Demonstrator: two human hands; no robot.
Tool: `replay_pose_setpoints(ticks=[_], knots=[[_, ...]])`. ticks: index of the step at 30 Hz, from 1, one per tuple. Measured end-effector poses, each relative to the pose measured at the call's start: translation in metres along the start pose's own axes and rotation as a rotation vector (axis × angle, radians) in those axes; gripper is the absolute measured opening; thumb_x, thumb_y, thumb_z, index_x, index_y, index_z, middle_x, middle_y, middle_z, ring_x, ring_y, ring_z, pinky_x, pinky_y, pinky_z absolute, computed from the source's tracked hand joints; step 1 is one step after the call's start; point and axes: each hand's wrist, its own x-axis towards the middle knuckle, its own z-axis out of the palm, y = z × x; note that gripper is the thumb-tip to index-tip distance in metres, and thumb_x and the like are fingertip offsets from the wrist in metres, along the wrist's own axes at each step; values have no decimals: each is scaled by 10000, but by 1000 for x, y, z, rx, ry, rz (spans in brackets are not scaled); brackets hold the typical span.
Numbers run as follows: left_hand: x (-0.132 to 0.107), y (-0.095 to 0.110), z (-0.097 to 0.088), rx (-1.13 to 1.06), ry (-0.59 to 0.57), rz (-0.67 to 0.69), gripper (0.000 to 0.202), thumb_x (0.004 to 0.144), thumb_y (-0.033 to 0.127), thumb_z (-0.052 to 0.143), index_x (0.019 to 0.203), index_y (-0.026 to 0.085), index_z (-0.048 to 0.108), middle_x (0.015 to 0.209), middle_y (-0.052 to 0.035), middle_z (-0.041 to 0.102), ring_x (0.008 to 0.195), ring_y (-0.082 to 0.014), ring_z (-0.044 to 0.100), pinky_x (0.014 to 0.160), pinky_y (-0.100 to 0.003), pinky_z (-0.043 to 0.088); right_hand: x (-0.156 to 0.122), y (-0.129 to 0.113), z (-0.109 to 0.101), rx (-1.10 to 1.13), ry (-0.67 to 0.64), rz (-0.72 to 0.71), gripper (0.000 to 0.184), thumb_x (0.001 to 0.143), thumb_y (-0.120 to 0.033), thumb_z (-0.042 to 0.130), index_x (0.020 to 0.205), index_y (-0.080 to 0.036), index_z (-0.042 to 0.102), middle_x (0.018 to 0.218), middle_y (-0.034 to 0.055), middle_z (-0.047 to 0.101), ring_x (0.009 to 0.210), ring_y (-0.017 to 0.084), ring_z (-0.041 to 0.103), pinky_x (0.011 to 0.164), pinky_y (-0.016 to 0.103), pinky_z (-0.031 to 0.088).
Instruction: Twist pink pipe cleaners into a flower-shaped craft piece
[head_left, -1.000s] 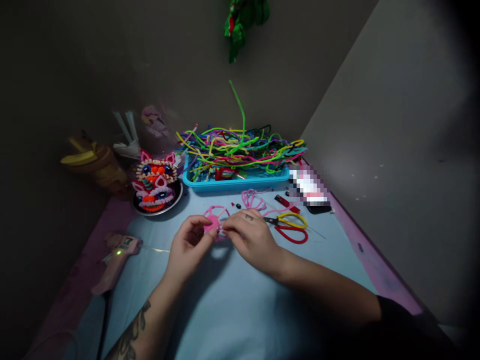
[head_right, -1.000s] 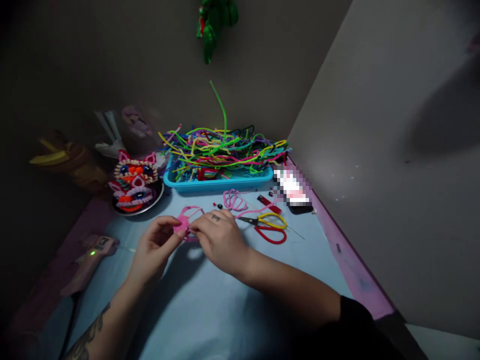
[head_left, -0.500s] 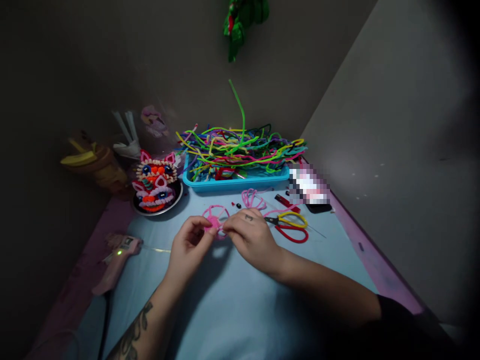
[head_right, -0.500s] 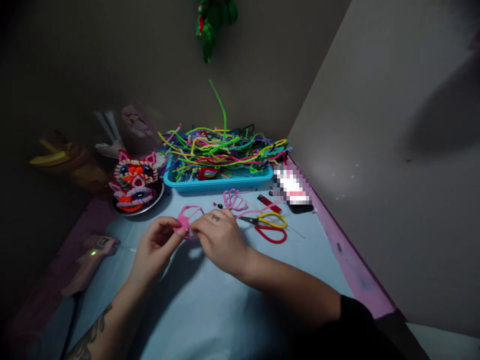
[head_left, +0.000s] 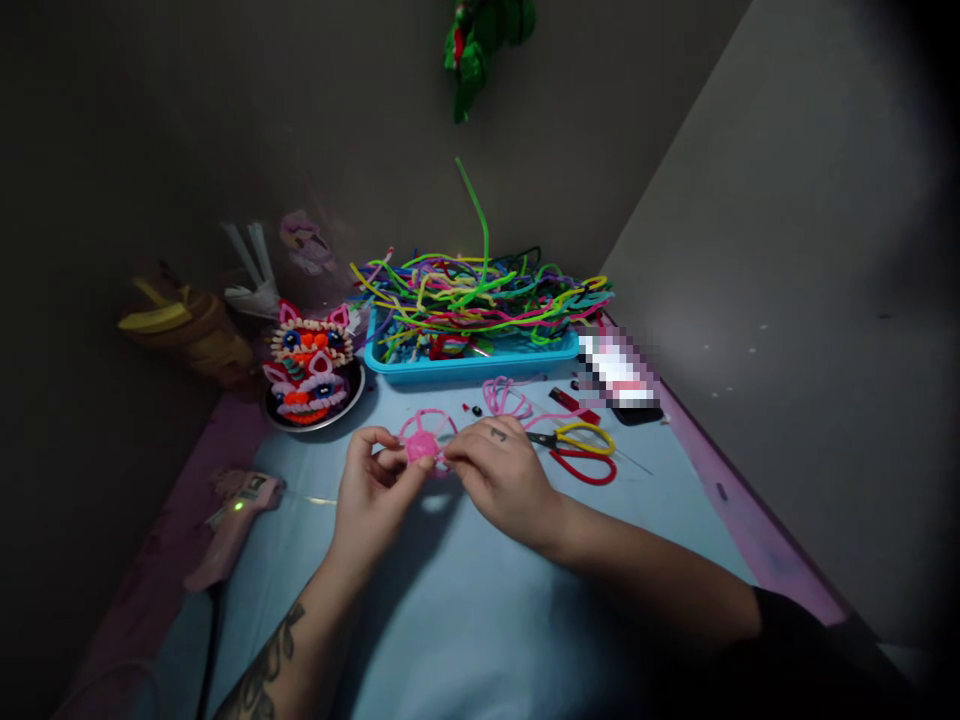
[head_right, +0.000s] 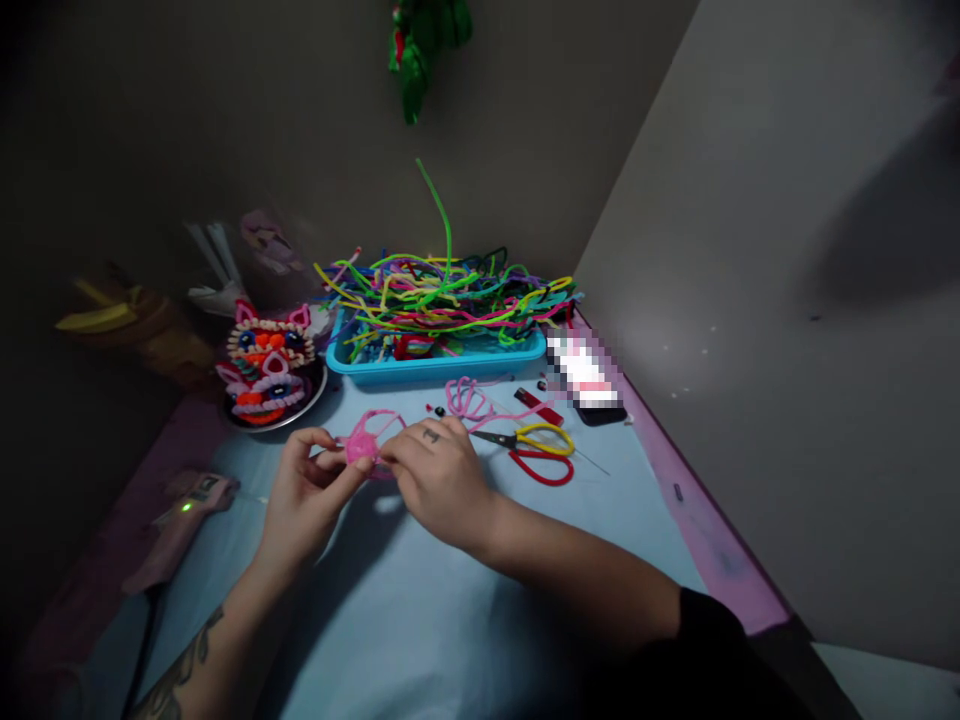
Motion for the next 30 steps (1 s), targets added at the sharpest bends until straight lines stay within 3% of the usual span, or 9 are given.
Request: replay_pose_setpoints(ticks=[5, 8, 19, 23, 30], knots=[[3, 0, -7, 130, -22, 6, 283, 749, 341, 785, 961, 184, 682, 876, -50, 752, 762, -148, 682, 693, -239, 524, 3, 4, -6, -47, 9, -44, 112, 939, -168, 568, 957, -213, 668, 900, 51, 727, 879, 204, 626, 818, 357, 402], [3, 1, -8, 161, -28, -20, 267, 765, 375, 770, 938, 173, 745, 964, -85, 765, 855, -181, 699, 759, -266, 544, 4, 7, -8, -84, 8, -73, 134, 947, -167, 551, 952, -212, 677, 903, 52, 718, 878, 205, 611, 827, 360, 401], [6, 1, -7, 36, -20, -104, 229, 639, 309, 875, 804, 191, 771, 723, -17, 749, 619, -102, 638, 600, -183, 502, 10, 21, -7, -136, 98, -116, 69, 931, -218, 618, 924, -211, 686, 914, 42, 738, 926, 201, 620, 886, 362, 397], [10, 0, -12, -104, 33, -176, 284, 602, 336, 903, 810, 193, 773, 705, -10, 746, 604, -85, 627, 587, -162, 489, 16, 43, -16, -237, 90, -149, 63, 928, -198, 617, 923, -207, 679, 884, 32, 758, 873, 200, 637, 872, 369, 382], [15, 9, -16, -220, 99, -246, 366, 479, 333, 953, 745, 166, 766, 590, -8, 708, 503, -74, 584, 489, -145, 446, 23, 84, -37, -408, -40, -166, 149, 929, -148, 566, 932, -196, 708, 873, 49, 760, 850, 206, 629, 792, 350, 382]])
